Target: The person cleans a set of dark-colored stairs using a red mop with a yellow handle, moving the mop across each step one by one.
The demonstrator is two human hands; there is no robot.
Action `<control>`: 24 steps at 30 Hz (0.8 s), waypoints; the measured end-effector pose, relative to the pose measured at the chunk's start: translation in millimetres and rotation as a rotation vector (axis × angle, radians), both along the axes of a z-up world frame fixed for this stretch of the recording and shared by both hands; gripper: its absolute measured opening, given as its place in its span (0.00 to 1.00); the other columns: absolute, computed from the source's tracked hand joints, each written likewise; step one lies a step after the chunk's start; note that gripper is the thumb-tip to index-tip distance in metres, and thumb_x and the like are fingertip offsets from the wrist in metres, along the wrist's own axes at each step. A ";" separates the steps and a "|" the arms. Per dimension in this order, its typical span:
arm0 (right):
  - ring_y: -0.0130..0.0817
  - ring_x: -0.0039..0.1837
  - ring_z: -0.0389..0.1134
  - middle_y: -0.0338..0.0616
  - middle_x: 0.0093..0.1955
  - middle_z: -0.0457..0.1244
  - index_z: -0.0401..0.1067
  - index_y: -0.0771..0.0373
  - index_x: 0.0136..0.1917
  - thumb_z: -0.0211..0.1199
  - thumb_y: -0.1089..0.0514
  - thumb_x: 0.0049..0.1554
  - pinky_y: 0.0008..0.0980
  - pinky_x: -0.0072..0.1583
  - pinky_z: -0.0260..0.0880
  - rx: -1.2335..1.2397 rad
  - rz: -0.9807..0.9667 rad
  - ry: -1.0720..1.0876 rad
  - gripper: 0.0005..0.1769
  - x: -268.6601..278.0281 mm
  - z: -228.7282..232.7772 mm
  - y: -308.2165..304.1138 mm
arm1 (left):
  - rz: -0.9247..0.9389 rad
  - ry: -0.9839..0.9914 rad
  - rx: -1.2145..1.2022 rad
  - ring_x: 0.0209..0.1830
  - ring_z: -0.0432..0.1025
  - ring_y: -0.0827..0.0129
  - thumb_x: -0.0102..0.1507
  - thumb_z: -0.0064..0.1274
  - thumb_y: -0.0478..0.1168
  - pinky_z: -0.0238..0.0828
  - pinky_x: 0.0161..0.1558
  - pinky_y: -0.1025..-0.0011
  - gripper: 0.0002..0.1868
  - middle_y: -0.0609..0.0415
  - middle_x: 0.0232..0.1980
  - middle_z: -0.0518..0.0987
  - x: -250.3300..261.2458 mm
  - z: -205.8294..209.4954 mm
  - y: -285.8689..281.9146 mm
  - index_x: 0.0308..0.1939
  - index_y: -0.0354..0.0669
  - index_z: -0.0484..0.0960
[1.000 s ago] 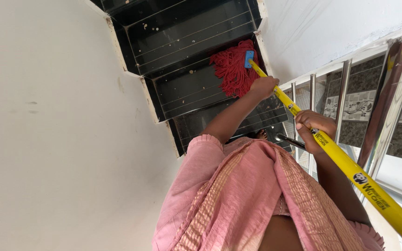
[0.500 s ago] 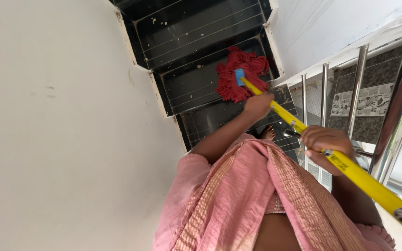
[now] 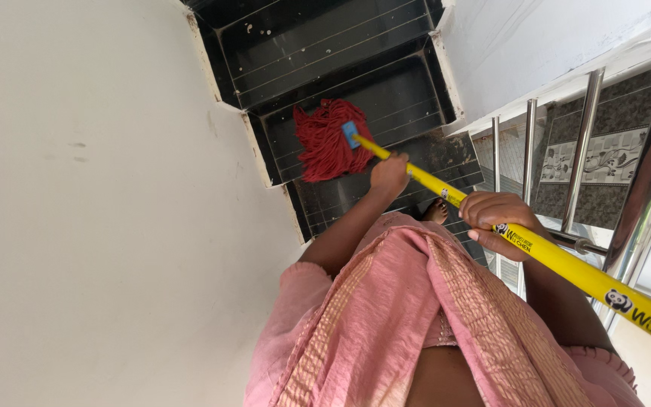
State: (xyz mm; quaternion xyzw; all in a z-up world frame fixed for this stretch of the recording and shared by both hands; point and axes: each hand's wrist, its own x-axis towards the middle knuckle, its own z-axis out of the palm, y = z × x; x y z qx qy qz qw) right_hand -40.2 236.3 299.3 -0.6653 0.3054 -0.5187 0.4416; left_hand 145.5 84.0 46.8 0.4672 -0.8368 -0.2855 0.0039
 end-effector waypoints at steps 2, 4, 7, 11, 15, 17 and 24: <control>0.37 0.35 0.66 0.43 0.28 0.58 0.61 0.60 0.27 0.62 0.70 0.50 0.41 0.51 0.71 -0.071 -0.106 0.124 0.15 -5.6 -0.9 1.1 | -0.044 0.047 -0.015 0.45 0.80 0.47 0.58 0.60 0.40 0.79 0.44 0.52 0.13 0.46 0.52 0.79 -27.5 -6.3 -12.3 0.46 0.46 0.79; 0.36 0.35 0.66 0.43 0.28 0.59 0.60 0.60 0.27 0.63 0.70 0.50 0.42 0.52 0.72 -0.068 -0.177 0.183 0.16 -5.1 -9.1 4.3 | -0.108 0.082 -0.031 0.47 0.79 0.48 0.58 0.60 0.39 0.78 0.45 0.52 0.14 0.48 0.52 0.79 -55.3 -16.7 -25.5 0.46 0.47 0.79; 0.38 0.38 0.67 0.46 0.30 0.60 0.61 0.62 0.28 0.63 0.71 0.50 0.42 0.52 0.73 -0.079 -0.345 0.260 0.15 -1.2 -31.7 0.8 | -0.178 0.154 -0.037 0.49 0.79 0.50 0.57 0.57 0.36 0.78 0.45 0.53 0.12 0.51 0.54 0.77 -105.1 -34.1 -49.6 0.46 0.48 0.80; 0.32 0.34 0.66 0.43 0.29 0.61 0.65 0.61 0.29 0.62 0.70 0.52 0.40 0.51 0.75 -0.086 -0.510 0.190 0.13 -19.1 -52.2 -10.2 | -0.254 0.189 -0.016 0.48 0.78 0.51 0.55 0.58 0.37 0.78 0.45 0.53 0.13 0.53 0.54 0.77 -150.7 -53.2 -70.8 0.44 0.48 0.80; 0.36 0.37 0.65 0.44 0.31 0.58 0.59 0.62 0.30 0.59 0.71 0.57 0.40 0.53 0.71 0.006 -0.605 0.126 0.17 -20.4 -35.4 13.8 | -0.368 0.020 -0.006 0.51 0.79 0.52 0.63 0.54 0.39 0.78 0.49 0.53 0.08 0.51 0.52 0.80 -162.5 -60.2 -65.5 0.47 0.47 0.81; 0.36 0.37 0.64 0.44 0.30 0.57 0.58 0.62 0.30 0.60 0.70 0.58 0.38 0.52 0.71 0.028 -0.605 0.126 0.18 -16.4 -29.5 24.4 | -0.421 -0.024 0.004 0.51 0.79 0.52 0.63 0.54 0.40 0.78 0.49 0.53 0.09 0.49 0.51 0.80 -162.9 -59.3 -56.9 0.47 0.47 0.81; 0.31 0.32 0.64 0.41 0.29 0.58 0.59 0.59 0.29 0.62 0.68 0.59 0.36 0.49 0.70 0.114 -0.607 0.089 0.20 -24.9 -2.0 76.1 | -0.575 -0.036 0.034 0.46 0.81 0.53 0.65 0.52 0.44 0.80 0.44 0.54 0.10 0.49 0.48 0.82 -146.7 -16.8 18.9 0.47 0.47 0.82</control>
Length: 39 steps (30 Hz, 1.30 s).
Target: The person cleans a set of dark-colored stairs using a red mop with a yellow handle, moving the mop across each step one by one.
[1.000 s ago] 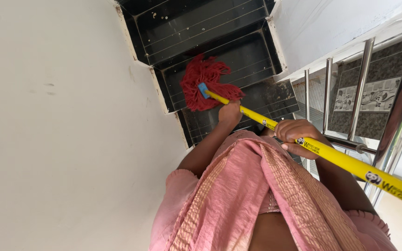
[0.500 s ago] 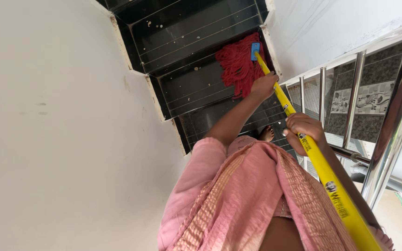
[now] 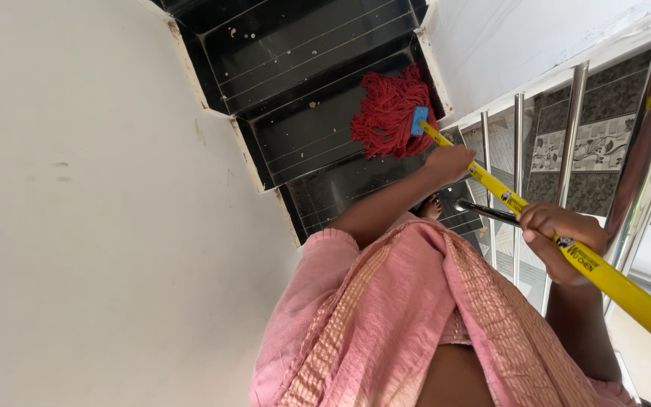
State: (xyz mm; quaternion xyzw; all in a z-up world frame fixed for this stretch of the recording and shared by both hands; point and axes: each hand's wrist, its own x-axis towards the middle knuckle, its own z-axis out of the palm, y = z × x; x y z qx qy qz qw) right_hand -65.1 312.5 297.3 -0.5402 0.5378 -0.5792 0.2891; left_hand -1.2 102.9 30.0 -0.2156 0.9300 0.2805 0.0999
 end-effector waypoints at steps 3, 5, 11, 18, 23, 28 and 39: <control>0.30 0.32 0.66 0.40 0.27 0.61 0.61 0.58 0.28 0.62 0.67 0.56 0.35 0.47 0.73 -0.063 0.091 0.016 0.18 3.4 -0.1 -0.3 | 0.091 0.028 0.011 0.44 0.81 0.52 0.63 0.53 0.43 0.80 0.43 0.54 0.11 0.48 0.47 0.82 30.9 18.7 10.3 0.48 0.47 0.81; 0.31 0.32 0.64 0.38 0.26 0.59 0.61 0.57 0.27 0.64 0.65 0.53 0.36 0.47 0.72 -0.095 0.253 0.001 0.18 11.0 -1.7 -1.0 | 0.196 0.075 -0.007 0.43 0.81 0.51 0.62 0.54 0.41 0.80 0.41 0.54 0.10 0.48 0.47 0.81 55.1 23.4 7.6 0.46 0.47 0.80; 0.36 0.32 0.62 0.40 0.26 0.56 0.59 0.58 0.26 0.63 0.68 0.51 0.41 0.47 0.70 -0.143 0.500 0.009 0.18 38.1 -10.1 -45.1 | 0.467 0.012 -0.037 0.43 0.80 0.47 0.59 0.59 0.42 0.79 0.42 0.52 0.11 0.45 0.49 0.81 146.3 20.2 -12.2 0.44 0.46 0.79; 0.35 0.32 0.63 0.41 0.26 0.57 0.61 0.58 0.26 0.62 0.70 0.49 0.41 0.47 0.70 -0.121 0.526 -0.153 0.16 26.8 -2.0 -53.0 | 0.509 -0.024 0.007 0.43 0.80 0.47 0.57 0.62 0.46 0.79 0.43 0.53 0.16 0.44 0.49 0.80 148.4 23.4 3.2 0.42 0.42 0.79; 0.36 0.33 0.64 0.42 0.27 0.58 0.60 0.61 0.27 0.62 0.71 0.49 0.41 0.48 0.71 -0.157 0.345 0.013 0.16 19.5 -5.4 -53.4 | 0.439 0.072 -0.035 0.46 0.80 0.50 0.59 0.59 0.40 0.79 0.44 0.53 0.11 0.48 0.50 0.79 90.2 4.9 -25.0 0.44 0.45 0.80; 0.39 0.36 0.66 0.46 0.29 0.60 0.61 0.63 0.29 0.61 0.73 0.52 0.43 0.52 0.72 -0.189 0.104 0.107 0.15 31.6 -40.0 -62.2 | 0.361 0.169 -0.082 0.50 0.79 0.50 0.57 0.57 0.35 0.80 0.45 0.55 0.12 0.48 0.56 0.77 26.0 -30.2 -66.5 0.45 0.43 0.79; 0.37 0.38 0.68 0.46 0.31 0.61 0.60 0.66 0.32 0.59 0.72 0.59 0.42 0.50 0.75 -0.255 -0.200 -0.033 0.16 37.3 -42.0 -40.0 | 0.063 -0.021 -0.043 0.51 0.79 0.52 0.62 0.54 0.38 0.79 0.47 0.54 0.10 0.49 0.51 0.80 -6.0 -34.4 -54.0 0.47 0.46 0.82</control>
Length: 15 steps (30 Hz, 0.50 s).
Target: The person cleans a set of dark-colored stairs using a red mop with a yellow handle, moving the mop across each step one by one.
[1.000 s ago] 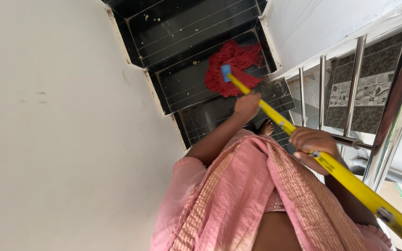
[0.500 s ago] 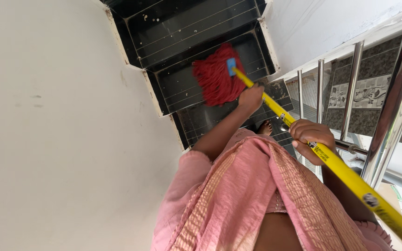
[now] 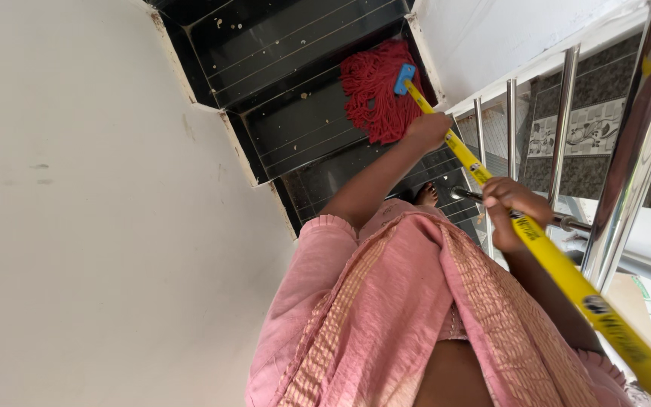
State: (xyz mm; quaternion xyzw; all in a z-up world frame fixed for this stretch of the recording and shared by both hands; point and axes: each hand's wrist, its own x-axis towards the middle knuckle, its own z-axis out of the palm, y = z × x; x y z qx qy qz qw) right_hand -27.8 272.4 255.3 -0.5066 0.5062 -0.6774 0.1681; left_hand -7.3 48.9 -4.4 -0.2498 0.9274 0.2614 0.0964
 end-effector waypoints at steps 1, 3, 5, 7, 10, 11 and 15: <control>0.36 0.38 0.69 0.46 0.32 0.62 0.60 0.69 0.35 0.59 0.71 0.60 0.40 0.49 0.76 -0.020 0.024 -0.025 0.13 -3.8 5.4 6.5 | -0.004 -0.002 0.002 0.51 0.79 0.52 0.62 0.54 0.38 0.79 0.47 0.54 0.10 0.49 0.51 0.80 -0.7 1.6 10.1 0.47 0.46 0.82; 0.35 0.39 0.70 0.46 0.34 0.63 0.60 0.71 0.38 0.60 0.70 0.60 0.39 0.48 0.78 -0.047 0.039 -0.044 0.12 -4.6 17.4 21.6 | -0.099 -0.004 -0.019 0.51 0.80 0.54 0.63 0.53 0.41 0.80 0.47 0.55 0.10 0.50 0.51 0.82 2.7 7.9 29.9 0.46 0.45 0.83; 0.34 0.33 0.66 0.45 0.29 0.61 0.60 0.62 0.31 0.60 0.71 0.61 0.37 0.46 0.72 0.150 0.050 -0.018 0.19 -10.2 32.6 35.2 | -0.094 -0.030 0.008 0.50 0.80 0.55 0.64 0.52 0.42 0.80 0.47 0.55 0.10 0.51 0.50 0.83 6.9 18.2 42.3 0.46 0.46 0.83; 0.34 0.34 0.66 0.44 0.30 0.61 0.60 0.61 0.31 0.60 0.71 0.60 0.36 0.45 0.73 0.143 0.109 -0.027 0.18 -8.1 39.2 37.0 | -0.076 -0.055 0.034 0.50 0.81 0.55 0.65 0.50 0.42 0.80 0.46 0.54 0.10 0.51 0.49 0.84 21.8 28.0 52.9 0.46 0.48 0.84; 0.35 0.35 0.67 0.44 0.30 0.61 0.61 0.62 0.30 0.61 0.69 0.56 0.37 0.46 0.74 0.107 0.253 0.015 0.16 -5.4 42.0 31.9 | 0.026 -0.001 0.012 0.44 0.82 0.53 0.64 0.50 0.42 0.80 0.41 0.53 0.11 0.50 0.46 0.83 56.9 36.9 54.1 0.48 0.47 0.82; 0.36 0.35 0.67 0.45 0.30 0.61 0.61 0.62 0.29 0.62 0.68 0.54 0.39 0.48 0.74 0.083 0.330 0.063 0.15 -3.9 41.5 30.7 | 0.104 0.053 -0.016 0.44 0.81 0.52 0.62 0.51 0.41 0.80 0.41 0.53 0.09 0.50 0.45 0.83 73.0 38.5 52.1 0.44 0.47 0.82; 0.33 0.33 0.66 0.42 0.28 0.62 0.63 0.60 0.28 0.63 0.68 0.54 0.39 0.48 0.75 0.054 0.470 0.023 0.16 9.9 27.7 5.9 | 0.283 -0.002 -0.016 0.44 0.80 0.50 0.62 0.54 0.42 0.79 0.43 0.53 0.08 0.47 0.45 0.83 135.8 45.7 46.2 0.43 0.46 0.82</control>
